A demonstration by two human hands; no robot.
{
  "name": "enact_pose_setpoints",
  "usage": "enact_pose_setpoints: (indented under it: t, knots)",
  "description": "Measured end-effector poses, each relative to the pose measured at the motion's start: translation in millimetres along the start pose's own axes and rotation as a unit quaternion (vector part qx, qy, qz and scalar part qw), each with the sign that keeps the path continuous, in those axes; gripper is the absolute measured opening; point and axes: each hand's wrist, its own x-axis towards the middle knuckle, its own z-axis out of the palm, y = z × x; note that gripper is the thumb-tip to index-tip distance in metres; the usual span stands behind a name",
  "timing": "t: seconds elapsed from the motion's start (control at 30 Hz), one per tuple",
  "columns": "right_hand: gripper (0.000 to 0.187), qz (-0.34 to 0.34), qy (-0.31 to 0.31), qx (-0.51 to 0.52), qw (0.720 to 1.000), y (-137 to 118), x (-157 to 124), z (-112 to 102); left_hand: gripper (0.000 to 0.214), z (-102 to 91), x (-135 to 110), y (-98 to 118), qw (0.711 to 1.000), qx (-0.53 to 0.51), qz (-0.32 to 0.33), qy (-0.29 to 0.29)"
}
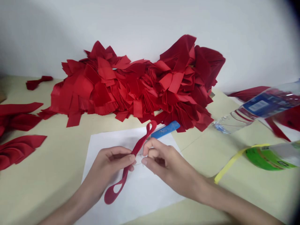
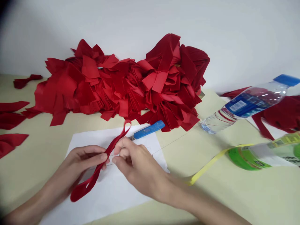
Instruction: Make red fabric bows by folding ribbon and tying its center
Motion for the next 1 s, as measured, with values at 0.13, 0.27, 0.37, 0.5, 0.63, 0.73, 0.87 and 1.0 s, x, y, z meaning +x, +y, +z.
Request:
enact_pose_setpoints:
  t: [0.13, 0.27, 0.37, 0.5, 0.63, 0.73, 0.87, 1.0]
  knots:
    - [0.015, 0.011, -0.030, 0.161, 0.986, 9, 12, -4, 0.011, -2.3, 2, -3, 0.980, -0.152, -0.038, -0.123]
    - [0.014, 0.023, -0.055, 0.200, 0.978, 8, 16, -7, 0.013, -2.1, 5, -5, 0.986, -0.132, -0.036, -0.096]
    - [0.016, 0.038, -0.031, 0.151, 0.987, 7, 11, -5, 0.016, 0.5, 5, -7, 1.000, 0.010, 0.002, 0.010]
    - [0.018, 0.039, -0.043, 0.113, 0.992, 7, 5, 2, 0.009, 7.0, 1, -11, 0.960, 0.210, 0.136, 0.123]
    - [0.017, 0.032, -0.035, 0.107, 0.993, 10, 6, 4, 0.006, 7.3, -1, -8, 0.956, 0.216, 0.150, 0.131]
    - [0.017, 0.026, -0.032, 0.113, 0.993, 12, 12, 0, 0.010, 1.5, 1, -4, 0.990, 0.103, 0.071, 0.068]
    - [0.016, 0.013, -0.021, 0.130, 0.991, 10, 17, -6, 0.013, -5.4, 3, -1, 0.994, -0.082, -0.029, -0.069]
    - [0.013, 0.007, -0.013, 0.153, 0.988, 8, 17, -6, 0.009, -6.5, 1, -1, 0.970, -0.176, -0.063, -0.157]
